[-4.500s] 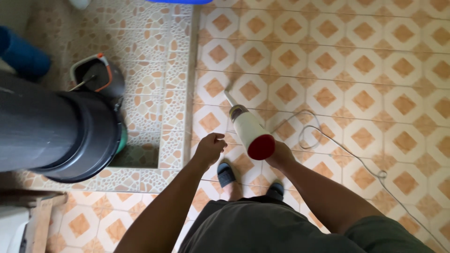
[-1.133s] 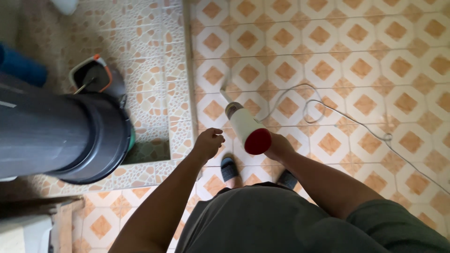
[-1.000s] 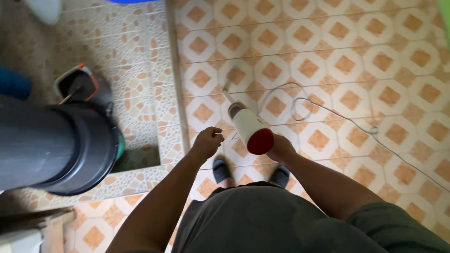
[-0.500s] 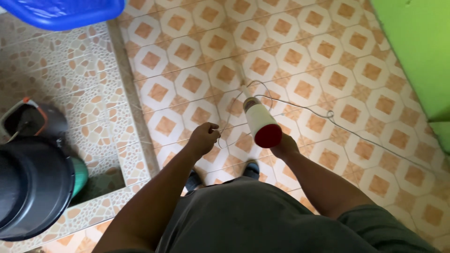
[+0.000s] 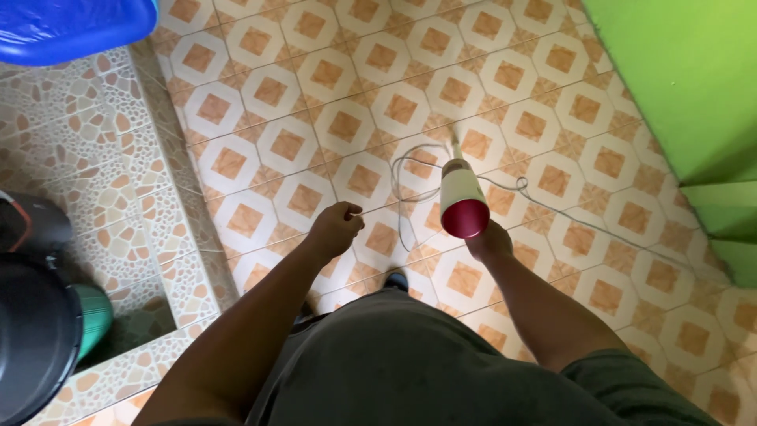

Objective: Vacuuming the floor and wall edges using a handheld vacuum cleaner.

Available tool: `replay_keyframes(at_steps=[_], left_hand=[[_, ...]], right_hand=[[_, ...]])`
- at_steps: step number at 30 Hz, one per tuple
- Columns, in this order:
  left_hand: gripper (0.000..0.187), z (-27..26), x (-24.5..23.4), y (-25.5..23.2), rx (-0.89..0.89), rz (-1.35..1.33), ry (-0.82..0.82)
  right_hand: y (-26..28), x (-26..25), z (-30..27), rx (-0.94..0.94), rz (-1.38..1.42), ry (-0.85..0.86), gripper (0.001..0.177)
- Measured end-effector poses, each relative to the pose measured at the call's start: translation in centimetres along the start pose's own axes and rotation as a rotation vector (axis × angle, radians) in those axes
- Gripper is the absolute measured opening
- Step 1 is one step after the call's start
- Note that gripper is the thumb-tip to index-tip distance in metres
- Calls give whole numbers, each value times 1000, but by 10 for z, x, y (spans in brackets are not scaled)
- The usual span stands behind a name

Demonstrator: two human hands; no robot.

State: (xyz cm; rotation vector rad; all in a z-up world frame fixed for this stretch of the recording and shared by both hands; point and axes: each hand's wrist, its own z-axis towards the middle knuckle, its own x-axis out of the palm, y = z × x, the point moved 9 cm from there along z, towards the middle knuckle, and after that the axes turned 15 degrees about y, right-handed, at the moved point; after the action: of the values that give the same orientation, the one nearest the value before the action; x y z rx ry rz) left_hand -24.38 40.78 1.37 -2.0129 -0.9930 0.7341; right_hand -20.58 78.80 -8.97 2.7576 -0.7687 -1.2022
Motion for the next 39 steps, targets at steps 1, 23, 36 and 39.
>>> replay_keyframes(at_steps=[1, 23, 36, 39], left_hand=[[39, 0, 4, -2, 4, -4, 0], [41, -101, -51, 105, -53, -133, -174], [42, -255, -128, 230, -120, -308, -308], [42, -279, -138, 262, -139, -343, -337]], right_hand=[[-7, -4, 1, 1, -5, -3, 45], [123, 75, -24, -428, -249, 17, 38], [312, 219, -108, -671, -352, 123, 32], [351, 244, -131, -620, -259, 206, 35]])
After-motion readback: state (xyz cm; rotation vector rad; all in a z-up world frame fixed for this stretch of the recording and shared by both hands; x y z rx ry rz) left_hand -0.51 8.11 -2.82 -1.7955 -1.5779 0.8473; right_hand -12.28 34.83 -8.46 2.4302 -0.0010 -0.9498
